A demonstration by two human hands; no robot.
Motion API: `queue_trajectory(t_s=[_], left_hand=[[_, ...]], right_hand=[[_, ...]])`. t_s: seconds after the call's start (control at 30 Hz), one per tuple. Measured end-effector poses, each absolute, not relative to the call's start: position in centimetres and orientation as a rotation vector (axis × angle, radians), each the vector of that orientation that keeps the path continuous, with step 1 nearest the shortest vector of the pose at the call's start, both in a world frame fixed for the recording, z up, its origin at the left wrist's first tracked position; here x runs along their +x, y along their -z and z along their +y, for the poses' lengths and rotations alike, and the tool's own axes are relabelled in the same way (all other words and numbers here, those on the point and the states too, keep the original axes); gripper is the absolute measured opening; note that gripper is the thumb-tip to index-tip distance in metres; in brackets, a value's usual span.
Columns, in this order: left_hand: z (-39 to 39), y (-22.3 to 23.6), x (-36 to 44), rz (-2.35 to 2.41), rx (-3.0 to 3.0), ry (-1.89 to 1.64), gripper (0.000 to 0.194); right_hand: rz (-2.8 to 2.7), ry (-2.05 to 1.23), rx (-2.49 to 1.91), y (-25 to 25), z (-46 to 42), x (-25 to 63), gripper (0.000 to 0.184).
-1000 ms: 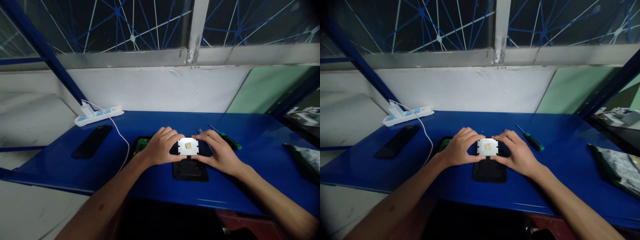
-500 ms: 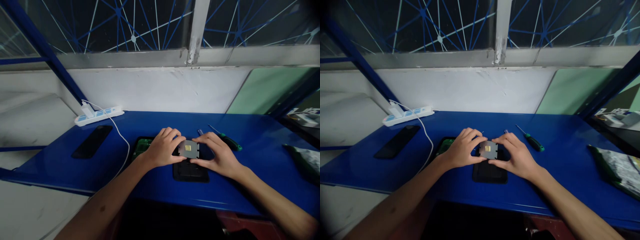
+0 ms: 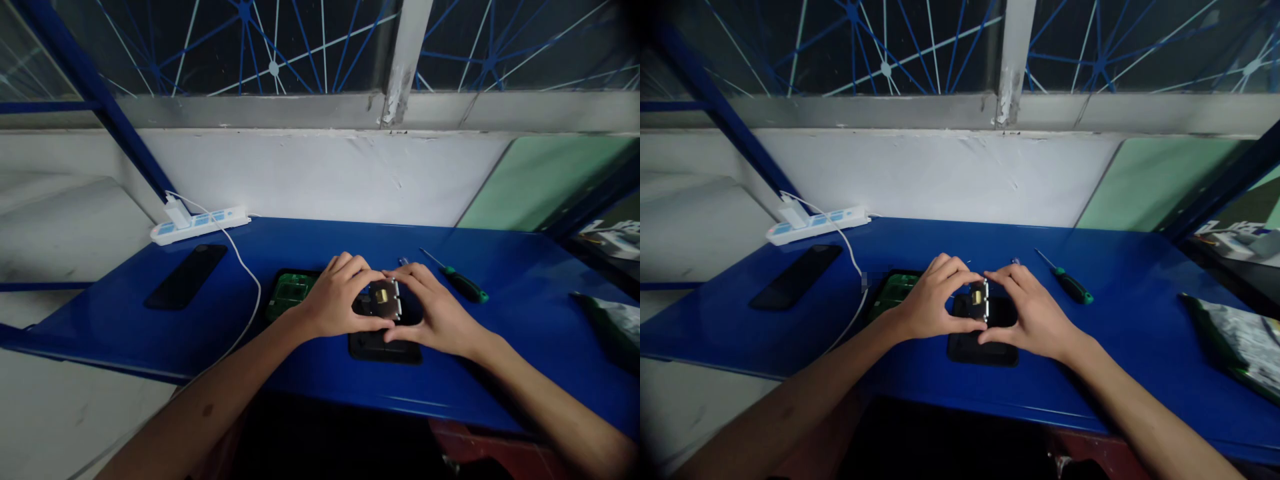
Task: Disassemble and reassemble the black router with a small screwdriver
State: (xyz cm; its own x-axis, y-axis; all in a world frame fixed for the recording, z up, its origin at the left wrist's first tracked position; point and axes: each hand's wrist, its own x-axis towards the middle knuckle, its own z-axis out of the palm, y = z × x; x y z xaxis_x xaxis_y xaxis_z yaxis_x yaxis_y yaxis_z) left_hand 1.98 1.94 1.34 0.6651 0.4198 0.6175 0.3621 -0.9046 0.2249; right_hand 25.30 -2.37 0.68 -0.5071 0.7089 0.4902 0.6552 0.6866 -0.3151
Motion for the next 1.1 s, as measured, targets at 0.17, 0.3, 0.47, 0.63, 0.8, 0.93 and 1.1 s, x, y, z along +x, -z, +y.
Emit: queue_trajectory(t_s=[0.17, 0.3, 0.47, 0.63, 0.8, 0.93, 1.1], left_hand=[[1.6, -1.3, 2.2, 0.584, 2.667, -1.087, 0.068], [1.5, -1.0, 2.3, 0.532, 2.637, -1.023, 0.066], [1.5, -1.1, 2.3, 0.540, 2.611, -1.018, 0.065], [1.4, -1.6, 2.3, 0.488, 2.604, -1.079, 0.063], [1.5, -1.7, 2.1, 0.509, 2.614, -1.078, 0.065], [1.9, -1.9, 1.6, 0.557, 2.623, -1.085, 0.062], [2.5, -2.0, 1.2, 0.637, 2.643, -1.073, 0.060]], right_hand=[[-2.283, -0.137, -0.981, -0.5, -2.6, 25.0, 0.060], [-2.261, -0.188, -0.951, -0.4, -2.7, 24.7, 0.050], [-2.256, -0.265, -0.951, -0.2, -2.7, 24.6, 0.048], [-2.224, -0.284, -0.916, -0.2, -2.8, 24.0, 0.051], [-2.220, -0.182, -0.934, -0.4, -2.7, 24.1, 0.049], [-2.216, -0.064, -0.982, -0.4, -2.4, 24.9, 0.049], [-2.196, -0.029, -1.057, -0.4, -2.2, 25.5, 0.051]])
